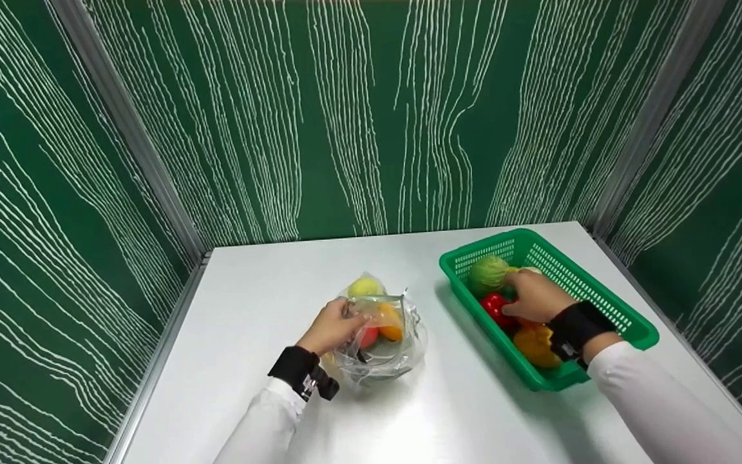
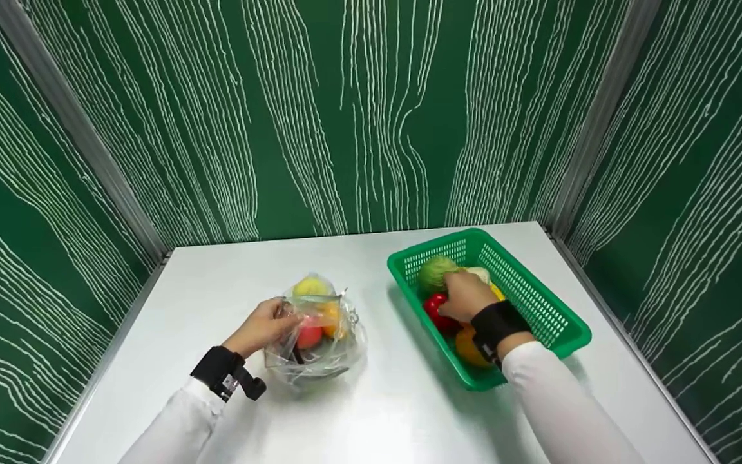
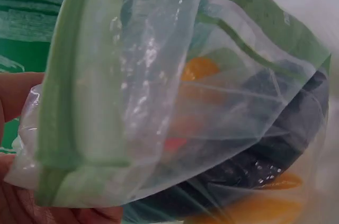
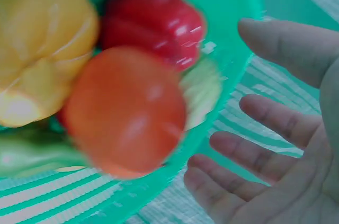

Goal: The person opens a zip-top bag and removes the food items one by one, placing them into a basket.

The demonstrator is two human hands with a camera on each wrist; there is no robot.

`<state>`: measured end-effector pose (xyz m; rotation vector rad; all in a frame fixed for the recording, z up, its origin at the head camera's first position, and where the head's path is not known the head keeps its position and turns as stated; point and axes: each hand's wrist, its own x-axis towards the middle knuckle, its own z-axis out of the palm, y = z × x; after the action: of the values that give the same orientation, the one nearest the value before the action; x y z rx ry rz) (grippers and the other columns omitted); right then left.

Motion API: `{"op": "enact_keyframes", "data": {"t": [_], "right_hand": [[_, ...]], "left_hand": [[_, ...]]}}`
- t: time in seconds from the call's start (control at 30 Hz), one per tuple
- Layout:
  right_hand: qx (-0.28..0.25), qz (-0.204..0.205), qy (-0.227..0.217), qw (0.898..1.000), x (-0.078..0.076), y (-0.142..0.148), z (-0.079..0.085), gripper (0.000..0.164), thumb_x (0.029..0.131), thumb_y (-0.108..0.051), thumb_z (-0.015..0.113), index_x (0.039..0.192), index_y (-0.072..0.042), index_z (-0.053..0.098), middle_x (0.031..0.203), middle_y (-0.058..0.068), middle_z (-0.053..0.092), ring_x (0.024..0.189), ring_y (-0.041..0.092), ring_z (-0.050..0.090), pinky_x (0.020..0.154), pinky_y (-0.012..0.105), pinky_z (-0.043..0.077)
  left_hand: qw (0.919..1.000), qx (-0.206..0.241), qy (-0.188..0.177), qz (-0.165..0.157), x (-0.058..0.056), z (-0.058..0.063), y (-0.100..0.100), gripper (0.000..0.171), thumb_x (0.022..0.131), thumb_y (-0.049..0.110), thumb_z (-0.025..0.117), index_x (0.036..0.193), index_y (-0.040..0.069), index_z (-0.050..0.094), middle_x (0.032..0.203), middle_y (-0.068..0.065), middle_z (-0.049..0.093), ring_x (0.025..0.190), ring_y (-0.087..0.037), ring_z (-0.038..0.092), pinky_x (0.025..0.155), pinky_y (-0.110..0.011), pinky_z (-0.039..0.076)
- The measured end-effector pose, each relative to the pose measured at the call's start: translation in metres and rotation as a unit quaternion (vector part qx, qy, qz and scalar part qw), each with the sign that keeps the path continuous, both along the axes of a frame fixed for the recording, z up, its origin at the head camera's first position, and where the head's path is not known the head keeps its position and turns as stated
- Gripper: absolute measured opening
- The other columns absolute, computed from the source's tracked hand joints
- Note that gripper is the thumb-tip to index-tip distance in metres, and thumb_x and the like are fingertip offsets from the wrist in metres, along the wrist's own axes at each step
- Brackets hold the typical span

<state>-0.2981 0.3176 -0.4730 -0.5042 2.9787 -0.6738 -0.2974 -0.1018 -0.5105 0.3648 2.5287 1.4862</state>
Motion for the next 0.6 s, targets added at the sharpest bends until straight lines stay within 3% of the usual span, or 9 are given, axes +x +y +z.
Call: {"op": "enact_keyframes", "data": {"t": [0.13,0.23,0.43,0.6], "right_hand": [[-0.006,0.023,0.036,0.999,0.008,-0.028,0.011,0.048,0.094,-0.012,0.082,0.134,0.010,0.066,0.129,0.028,0.072,0.115,0.042,0.069,0.106,0.062,0.056],[-0.021,0.054,0.072,0.996,0.013,-0.049,0.015,0.041,0.094,-0.011,0.082,0.129,0.007,0.070,0.125,0.024,0.075,0.114,0.040,0.071,0.103,0.059,0.058],[-0.039,0.126,0.131,0.983,0.023,-0.087,0.016,0.028,0.094,-0.005,0.080,0.121,0.003,0.075,0.120,0.019,0.077,0.115,0.038,0.073,0.101,0.056,0.059],[-0.048,0.170,0.158,0.971,0.030,-0.115,0.016,0.018,0.096,-0.001,0.078,0.114,-0.001,0.078,0.111,0.013,0.080,0.105,0.032,0.075,0.096,0.051,0.062]], "left_hand": [[0.9967,-0.070,0.041,-0.003,0.002,0.006,0.000,0.029,0.105,0.027,0.067,0.113,0.000,0.064,0.101,-0.010,0.064,0.092,-0.022,0.062,0.077,-0.033,0.055],[0.9968,-0.069,0.040,0.000,0.002,0.008,0.001,0.021,0.106,0.022,0.063,0.103,0.001,0.064,0.089,-0.006,0.061,0.082,-0.019,0.061,0.070,-0.031,0.053],[0.9986,0.036,-0.036,0.013,-0.001,0.005,0.010,0.018,0.111,0.016,0.051,0.099,0.006,0.057,0.064,0.002,0.056,0.050,-0.008,0.053,0.047,-0.020,0.047],[0.9927,0.112,-0.041,0.017,-0.005,0.004,0.021,0.016,0.114,0.015,0.046,0.105,0.004,0.054,0.065,0.004,0.049,0.046,-0.005,0.042,0.043,-0.019,0.038]]}}
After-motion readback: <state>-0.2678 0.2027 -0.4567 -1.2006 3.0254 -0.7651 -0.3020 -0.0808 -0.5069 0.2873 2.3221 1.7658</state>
